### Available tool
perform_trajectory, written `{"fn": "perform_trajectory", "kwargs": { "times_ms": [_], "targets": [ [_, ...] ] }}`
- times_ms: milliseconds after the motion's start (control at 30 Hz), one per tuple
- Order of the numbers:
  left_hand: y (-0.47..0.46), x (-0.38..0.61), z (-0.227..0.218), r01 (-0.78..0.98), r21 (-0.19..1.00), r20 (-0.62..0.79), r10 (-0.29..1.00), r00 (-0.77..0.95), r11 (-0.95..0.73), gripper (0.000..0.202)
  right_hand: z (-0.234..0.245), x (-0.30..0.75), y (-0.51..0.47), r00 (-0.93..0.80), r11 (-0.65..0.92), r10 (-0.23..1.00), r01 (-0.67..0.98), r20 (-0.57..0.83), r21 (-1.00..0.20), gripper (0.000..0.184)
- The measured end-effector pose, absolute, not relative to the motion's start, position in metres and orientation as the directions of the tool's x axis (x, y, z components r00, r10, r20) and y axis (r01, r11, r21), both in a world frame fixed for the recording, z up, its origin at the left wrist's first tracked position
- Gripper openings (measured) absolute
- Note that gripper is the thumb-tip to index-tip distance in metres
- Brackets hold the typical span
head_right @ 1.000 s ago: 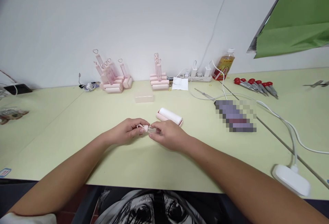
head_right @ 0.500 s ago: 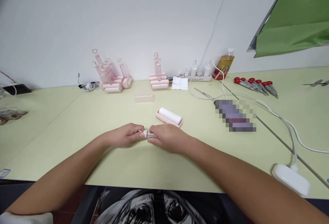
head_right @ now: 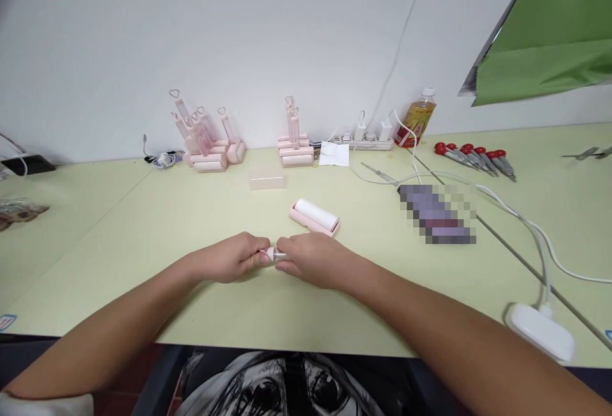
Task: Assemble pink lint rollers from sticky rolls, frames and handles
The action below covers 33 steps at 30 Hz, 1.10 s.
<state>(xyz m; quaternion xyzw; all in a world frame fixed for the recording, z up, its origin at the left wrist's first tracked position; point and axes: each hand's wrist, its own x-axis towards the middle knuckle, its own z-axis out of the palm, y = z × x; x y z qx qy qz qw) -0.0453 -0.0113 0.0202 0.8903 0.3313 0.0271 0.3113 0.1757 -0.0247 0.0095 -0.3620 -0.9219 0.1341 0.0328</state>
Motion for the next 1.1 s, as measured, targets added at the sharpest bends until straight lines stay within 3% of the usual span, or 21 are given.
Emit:
{"fn": "perform_trajectory", "kwargs": {
  "times_ms": [133,267,367,467,533,667,733,833,967,1100],
  "targets": [
    [-0.013,-0.043,0.018,0.607,0.488,-0.183,0.606,0.774,-0.628,0.038,0.004,0.176,-0.023,-0.733,0.673,0.678,0.651,-0.060,-0.352,0.019],
    [-0.013,-0.040,0.018,0.642,0.314,-0.138,0.635,0.760,-0.700,0.033,0.004,0.179,-0.016,-0.715,0.559,0.693,0.615,-0.095,-0.556,0.025],
    [-0.012,-0.038,0.017,0.639,0.212,-0.074,0.640,0.765,-0.739,0.030,0.006,0.182,-0.011,-0.727,0.354,0.655,0.535,-0.206,-0.767,0.031],
    [-0.009,-0.039,0.017,0.611,0.252,-0.009,0.630,0.777,-0.750,0.031,0.010,0.183,-0.009,-0.696,0.098,0.655,0.464,-0.294,-0.880,0.034],
    [-0.006,-0.042,0.019,0.605,0.317,0.026,0.645,0.764,-0.730,0.032,0.012,0.184,-0.009,-0.608,0.027,0.745,0.440,-0.275,-0.898,0.033],
    [0.003,-0.052,0.020,0.625,0.470,0.070,0.732,0.678,-0.624,0.031,0.015,0.188,-0.006,-0.374,0.122,0.926,0.435,-0.055,-0.892,0.026],
    [0.009,-0.058,0.020,0.630,0.541,0.090,0.782,0.616,-0.558,0.033,0.015,0.190,-0.002,-0.290,0.172,0.956,0.418,0.048,-0.892,0.025],
    [0.014,-0.062,0.018,0.622,0.591,0.129,0.821,0.556,-0.514,0.035,0.010,0.188,0.000,-0.274,0.141,0.960,0.318,0.052,-0.938,0.028],
    [0.004,-0.049,0.018,0.643,0.481,0.225,0.793,0.566,-0.596,0.042,0.004,0.177,-0.007,-0.362,0.066,0.932,0.240,-0.026,-0.969,0.035],
    [-0.009,-0.033,0.018,0.692,0.382,0.120,0.775,0.620,-0.613,0.033,0.007,0.177,-0.011,-0.383,0.127,0.924,0.313,-0.003,-0.941,0.038]
  ]
}}
